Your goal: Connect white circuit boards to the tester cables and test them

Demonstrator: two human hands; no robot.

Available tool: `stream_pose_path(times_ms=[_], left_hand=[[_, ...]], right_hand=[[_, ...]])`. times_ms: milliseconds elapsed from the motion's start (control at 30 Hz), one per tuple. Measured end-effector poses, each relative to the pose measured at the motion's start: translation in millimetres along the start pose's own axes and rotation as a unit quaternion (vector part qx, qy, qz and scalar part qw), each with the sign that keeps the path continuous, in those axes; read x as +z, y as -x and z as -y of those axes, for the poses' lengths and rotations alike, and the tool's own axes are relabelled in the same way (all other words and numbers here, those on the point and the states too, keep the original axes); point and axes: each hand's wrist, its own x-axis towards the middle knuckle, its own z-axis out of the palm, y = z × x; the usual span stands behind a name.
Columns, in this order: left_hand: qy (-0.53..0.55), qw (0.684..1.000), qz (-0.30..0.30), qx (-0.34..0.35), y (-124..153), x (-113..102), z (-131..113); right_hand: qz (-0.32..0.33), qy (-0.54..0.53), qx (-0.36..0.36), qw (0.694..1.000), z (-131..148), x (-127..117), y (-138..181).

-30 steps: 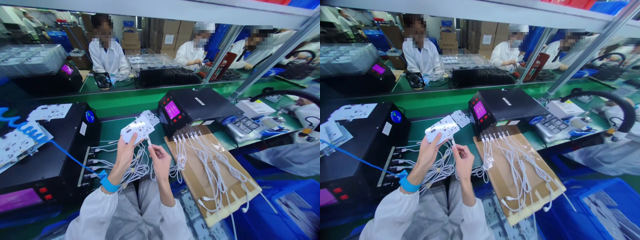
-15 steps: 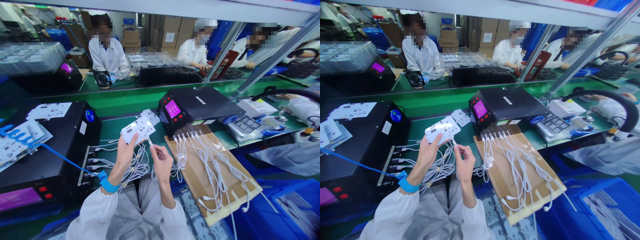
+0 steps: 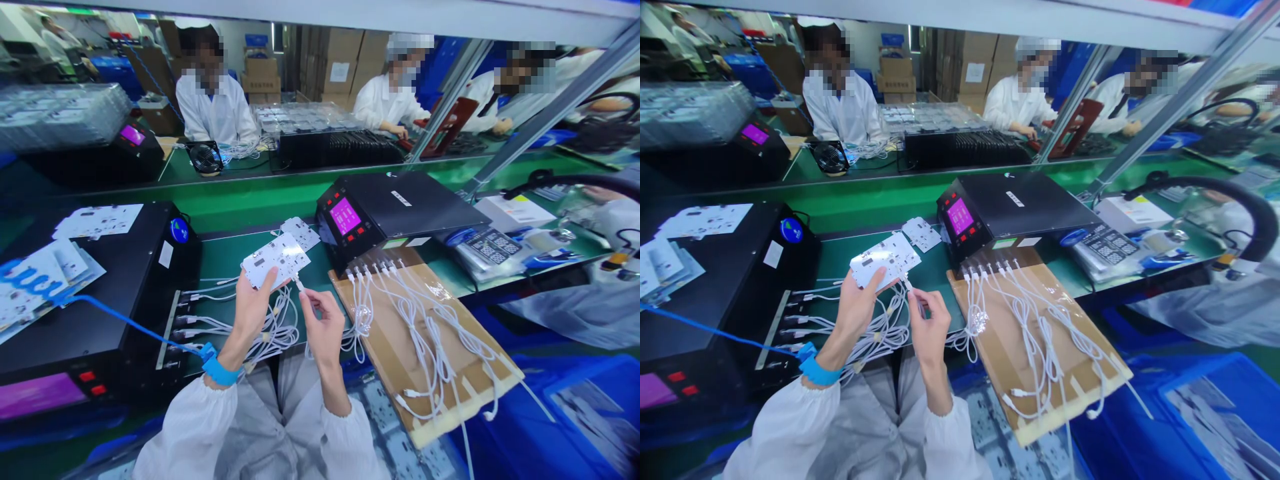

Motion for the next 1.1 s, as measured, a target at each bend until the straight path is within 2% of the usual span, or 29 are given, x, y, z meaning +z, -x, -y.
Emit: stream_pose_path(times_ms=[267, 567, 800, 933, 1100], left_hand=[[-0.005, 1.000, -0.018, 0.007, 4.8, 4.2, 1.7], [0.005, 1.000, -0.018, -0.003, 5.8, 2.6, 3.1], [-0.030, 0.999, -0.008, 0.006, 4.0, -2.2, 6.0], [-0.037, 0.999, 0.005, 0.019, 5.7, -0.4, 8.4], [-0.072, 0.997, 0.014, 0.024, 6.9, -0.2, 9.3]], right_hand=[[-0.008, 0.005, 0.020, 1.000, -4.4, -1.2, -1.5], [0.022, 0.015, -0.004, 1.000, 2.7, -3.1, 0.4], [0.029, 0.052, -0.026, 0.998, 3.0, -7.7, 0.8], [0.007, 0.033, -0.012, 0.999, 1.1, -5.8, 3.2], [0.011, -0.031, 0.037, 0.999, -6.1, -10.0, 1.2]])
